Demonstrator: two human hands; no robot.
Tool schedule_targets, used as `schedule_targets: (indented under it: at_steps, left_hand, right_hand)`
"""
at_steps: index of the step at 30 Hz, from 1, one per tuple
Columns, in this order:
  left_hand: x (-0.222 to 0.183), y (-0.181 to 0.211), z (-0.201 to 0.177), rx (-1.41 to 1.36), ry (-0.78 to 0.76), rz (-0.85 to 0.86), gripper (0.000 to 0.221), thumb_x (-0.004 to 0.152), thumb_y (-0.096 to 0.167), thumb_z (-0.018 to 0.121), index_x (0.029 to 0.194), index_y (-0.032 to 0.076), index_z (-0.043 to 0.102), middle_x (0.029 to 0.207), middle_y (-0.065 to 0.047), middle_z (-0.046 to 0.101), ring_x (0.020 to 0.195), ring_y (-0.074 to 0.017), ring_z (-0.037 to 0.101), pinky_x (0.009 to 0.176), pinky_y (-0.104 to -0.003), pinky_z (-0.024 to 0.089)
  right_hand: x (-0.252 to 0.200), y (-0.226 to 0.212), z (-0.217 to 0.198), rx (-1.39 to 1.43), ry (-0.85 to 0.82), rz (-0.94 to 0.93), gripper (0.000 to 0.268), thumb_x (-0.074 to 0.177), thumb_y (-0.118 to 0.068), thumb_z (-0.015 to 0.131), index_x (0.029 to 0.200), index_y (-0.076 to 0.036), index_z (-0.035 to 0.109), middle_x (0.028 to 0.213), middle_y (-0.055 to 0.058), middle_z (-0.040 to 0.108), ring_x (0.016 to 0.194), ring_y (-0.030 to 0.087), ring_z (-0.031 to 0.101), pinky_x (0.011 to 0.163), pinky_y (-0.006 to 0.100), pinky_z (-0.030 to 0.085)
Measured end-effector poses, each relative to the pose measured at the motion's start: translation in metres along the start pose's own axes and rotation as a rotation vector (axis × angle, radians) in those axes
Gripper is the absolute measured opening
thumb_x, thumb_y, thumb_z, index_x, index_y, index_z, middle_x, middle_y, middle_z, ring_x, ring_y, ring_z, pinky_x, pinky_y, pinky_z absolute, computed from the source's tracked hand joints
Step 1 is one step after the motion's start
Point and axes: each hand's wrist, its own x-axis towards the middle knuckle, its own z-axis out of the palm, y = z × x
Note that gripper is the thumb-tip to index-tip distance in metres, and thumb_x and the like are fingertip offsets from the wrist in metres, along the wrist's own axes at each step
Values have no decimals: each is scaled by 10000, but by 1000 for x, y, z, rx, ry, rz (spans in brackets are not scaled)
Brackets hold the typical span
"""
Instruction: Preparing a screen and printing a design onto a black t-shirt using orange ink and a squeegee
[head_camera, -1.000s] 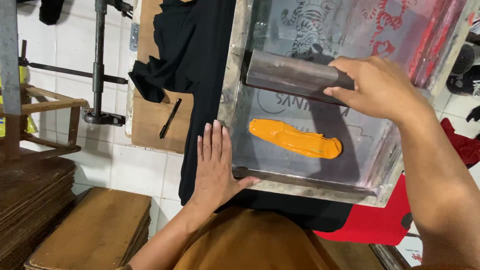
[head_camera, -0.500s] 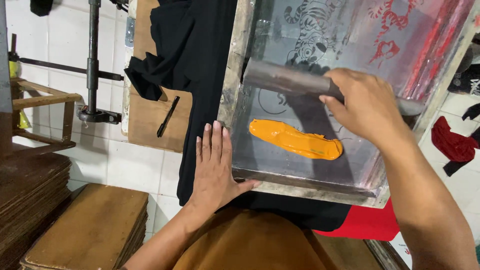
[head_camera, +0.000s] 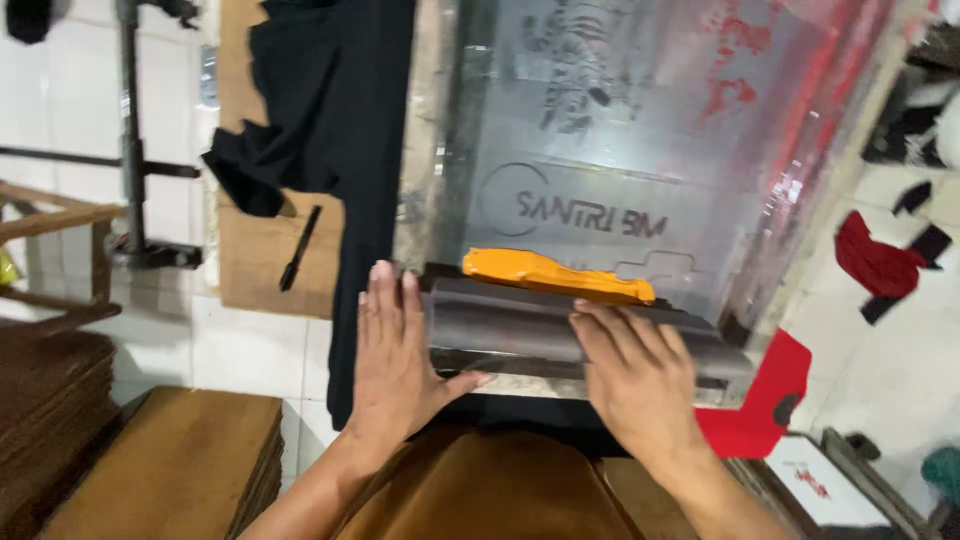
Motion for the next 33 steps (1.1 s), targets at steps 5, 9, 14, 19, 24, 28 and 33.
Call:
schedule_targets:
  at_steps: [5,9,14,19,24,28,33]
  left_hand:
    - [2,-1,-1,-41,18,1,1542,640,934,654,1626,-49,-8,1700,-306,-11,1605,-437,22,1290,-582,156]
    - [7,7,-9,-64,83,15,1447,690,927,556,1636,-27,16,1685,-337,92,1597,-460,128,1285,-582,230]
    - [6,5,-8,-40,88,37,1467,692,922,594,1636,-28,-6,1683,-347,82,1597,-471,131,1281,-589,245]
    - [4,3,-7,-36,23,-8,1499,667,926,636,1630,-39,12,1692,-330,34,1597,-464,81,1292,-552,162]
    - [3,5,-7,-63,-27,-64,1510,647,894,739,1640,-5,40,1704,-298,3,1598,-448,41,1272,-567,145]
    - [3,7,-6,-44,-50,-80,1513,657,930,678,1641,4,-3,1700,-303,-33,1594,-453,6,1262,-579,131]
    - [4,6,-6,-13,-24,-65,1489,669,952,618,1637,-13,30,1699,-308,3,1595,-449,53,1266,-578,160]
  right_hand:
    - [11,-9,-5,18,163,-26,216,991,-46,546,1087,-100,732,1248,28,757,1081,196,703,757,335,417]
    - [11,-10,1,-7,227,-12,187,1013,-16,550,1051,-102,712,1209,25,764,1063,198,711,720,328,405]
    - [8,-11,8,-1,222,0,216,1018,-22,530,1080,-111,717,1225,19,759,1088,209,703,723,329,407]
    - [9,-12,3,38,109,8,277,962,-33,553,1182,-99,708,1293,14,723,1160,206,671,829,361,450]
    - [19,-16,-1,26,114,45,286,939,34,580,1180,-60,701,1220,52,733,1083,234,687,864,378,483]
    - [19,-16,-2,28,84,62,305,927,23,592,1199,-71,693,1233,46,726,1115,231,680,888,382,476]
    - [18,-16,6,26,73,77,285,963,-15,582,1218,-84,688,1242,36,726,1134,222,675,906,384,462]
